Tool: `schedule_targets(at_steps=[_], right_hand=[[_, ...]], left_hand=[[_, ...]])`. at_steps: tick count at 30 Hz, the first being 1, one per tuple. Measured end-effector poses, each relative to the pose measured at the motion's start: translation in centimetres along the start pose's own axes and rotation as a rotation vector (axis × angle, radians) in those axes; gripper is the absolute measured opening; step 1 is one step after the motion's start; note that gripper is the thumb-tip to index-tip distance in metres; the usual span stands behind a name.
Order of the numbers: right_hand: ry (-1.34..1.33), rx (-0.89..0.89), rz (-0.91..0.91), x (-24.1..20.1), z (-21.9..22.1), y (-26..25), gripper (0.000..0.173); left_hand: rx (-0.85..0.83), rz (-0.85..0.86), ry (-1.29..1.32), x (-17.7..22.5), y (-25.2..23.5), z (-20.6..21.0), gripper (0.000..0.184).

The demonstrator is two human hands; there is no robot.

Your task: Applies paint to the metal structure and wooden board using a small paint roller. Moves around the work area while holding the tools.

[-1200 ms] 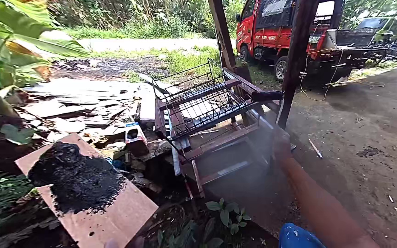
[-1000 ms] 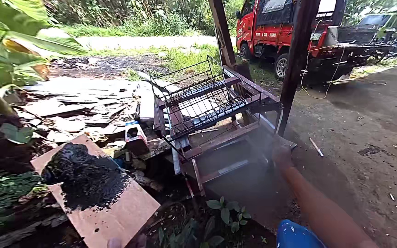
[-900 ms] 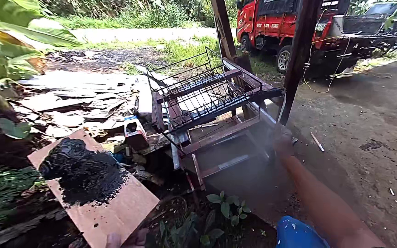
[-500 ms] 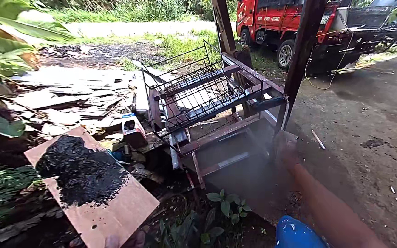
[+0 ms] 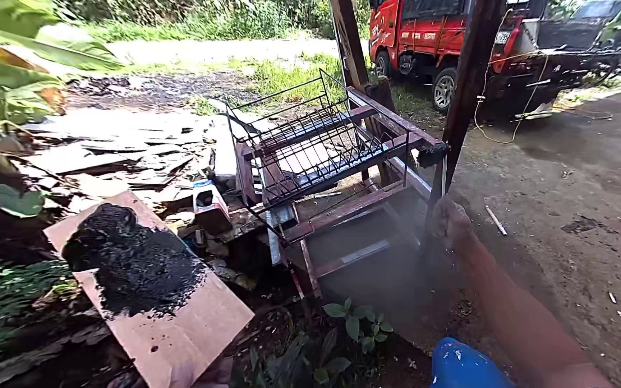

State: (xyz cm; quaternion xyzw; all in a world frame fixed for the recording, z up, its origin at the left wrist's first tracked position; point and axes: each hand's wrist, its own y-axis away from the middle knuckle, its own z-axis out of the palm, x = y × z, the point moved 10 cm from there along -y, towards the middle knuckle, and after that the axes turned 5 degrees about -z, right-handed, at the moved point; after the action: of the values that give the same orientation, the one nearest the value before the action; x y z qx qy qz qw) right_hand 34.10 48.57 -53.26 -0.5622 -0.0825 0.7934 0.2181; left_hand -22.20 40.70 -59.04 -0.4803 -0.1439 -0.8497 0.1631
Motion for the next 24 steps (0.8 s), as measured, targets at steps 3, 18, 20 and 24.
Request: schedule_targets(at_steps=[3, 18, 20, 24], right_hand=[[0.058, -0.089, -0.007, -1.5, 1.0, -3.6, 0.051], [0.266, 0.132, -0.256, -5.2, 2.1, -0.9, 0.038], [0.43, 0.225, -0.228, -4.5, 1.7, -1.2, 0.041], [0.589, 0.307, -0.06, 0.6, -1.9, 0.2, 0.044]], left_hand=[[-0.001, -0.009, -0.009, -0.3, 0.1, 0.1, 0.022], [0.003, 0.002, 0.026, -0.4, -0.4, -0.2, 0.021], [0.006, -0.013, 0.035, -0.7, -0.3, -0.1, 0.022], [0.002, -0.024, 0.035, -0.4, 0.0, 0.1, 0.022]])
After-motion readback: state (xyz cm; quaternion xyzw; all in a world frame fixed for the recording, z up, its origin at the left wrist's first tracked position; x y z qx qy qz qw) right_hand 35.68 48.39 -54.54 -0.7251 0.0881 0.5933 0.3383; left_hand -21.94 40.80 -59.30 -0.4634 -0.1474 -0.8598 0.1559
